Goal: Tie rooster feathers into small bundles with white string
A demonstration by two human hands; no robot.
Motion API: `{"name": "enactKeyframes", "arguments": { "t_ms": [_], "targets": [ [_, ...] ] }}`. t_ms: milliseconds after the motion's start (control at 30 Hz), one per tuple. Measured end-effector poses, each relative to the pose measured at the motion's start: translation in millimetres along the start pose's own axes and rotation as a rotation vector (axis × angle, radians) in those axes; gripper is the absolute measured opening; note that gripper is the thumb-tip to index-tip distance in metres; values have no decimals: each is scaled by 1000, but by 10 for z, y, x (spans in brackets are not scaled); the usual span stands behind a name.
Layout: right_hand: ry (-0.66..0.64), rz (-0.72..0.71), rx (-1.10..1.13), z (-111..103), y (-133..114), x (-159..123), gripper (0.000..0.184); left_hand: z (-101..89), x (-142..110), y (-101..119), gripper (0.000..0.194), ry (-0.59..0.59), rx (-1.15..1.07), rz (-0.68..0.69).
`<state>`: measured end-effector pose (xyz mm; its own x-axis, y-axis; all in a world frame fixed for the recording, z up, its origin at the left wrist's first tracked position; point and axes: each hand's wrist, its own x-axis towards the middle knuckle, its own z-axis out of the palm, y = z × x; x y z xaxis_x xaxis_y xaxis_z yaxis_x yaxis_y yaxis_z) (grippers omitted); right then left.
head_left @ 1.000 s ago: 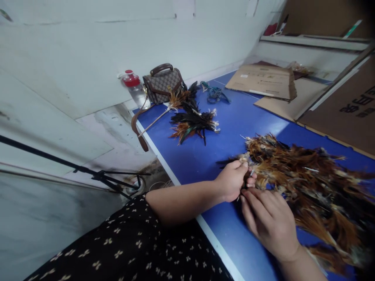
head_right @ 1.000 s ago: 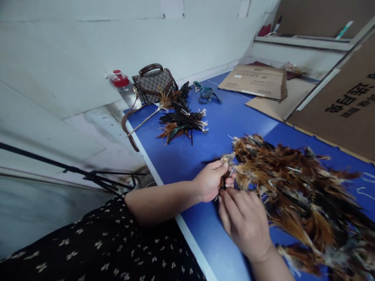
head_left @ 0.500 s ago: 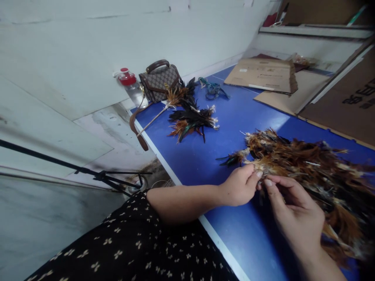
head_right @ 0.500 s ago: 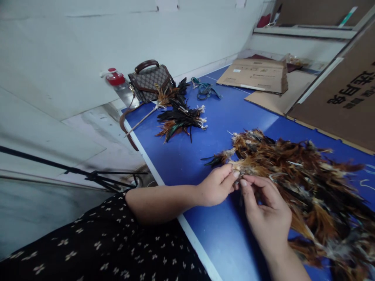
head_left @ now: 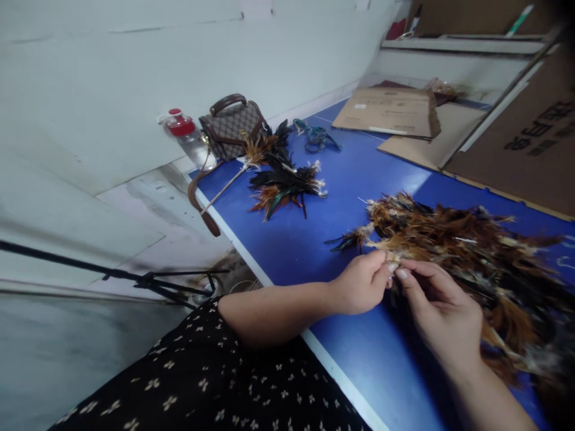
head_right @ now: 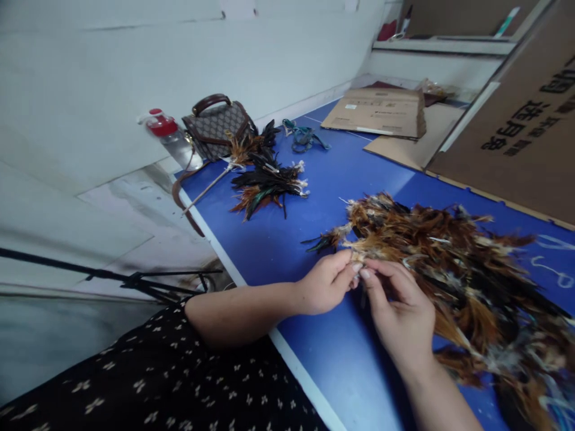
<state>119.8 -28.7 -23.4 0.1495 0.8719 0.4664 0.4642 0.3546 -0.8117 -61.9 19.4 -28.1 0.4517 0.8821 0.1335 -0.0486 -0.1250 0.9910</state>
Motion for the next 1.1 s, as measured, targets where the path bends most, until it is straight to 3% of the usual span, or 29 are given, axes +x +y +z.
{"name": "enactKeyframes", "arguments": {
  "t_ms": [100,233,433,833,1100],
  "targets": [
    [-1,-103,42,5,-104,31,15,-28,-45,13,33,-39,22,-28],
    [-16,-74,-8,5,-120,34,21,-90,-65,134,44,-140,-5,-96],
    [-22,-81,16,-25,-77,20,14,-109,-57,272,51,-329,-112,-162],
    [-75,-166,47,6,-5,-1,31,-109,-67,226,58,-327,-148,-212],
    [-138,-217,88,-96,-81,43,38,-80,-48,170,65,-328,-242,-256]
  ]
}}
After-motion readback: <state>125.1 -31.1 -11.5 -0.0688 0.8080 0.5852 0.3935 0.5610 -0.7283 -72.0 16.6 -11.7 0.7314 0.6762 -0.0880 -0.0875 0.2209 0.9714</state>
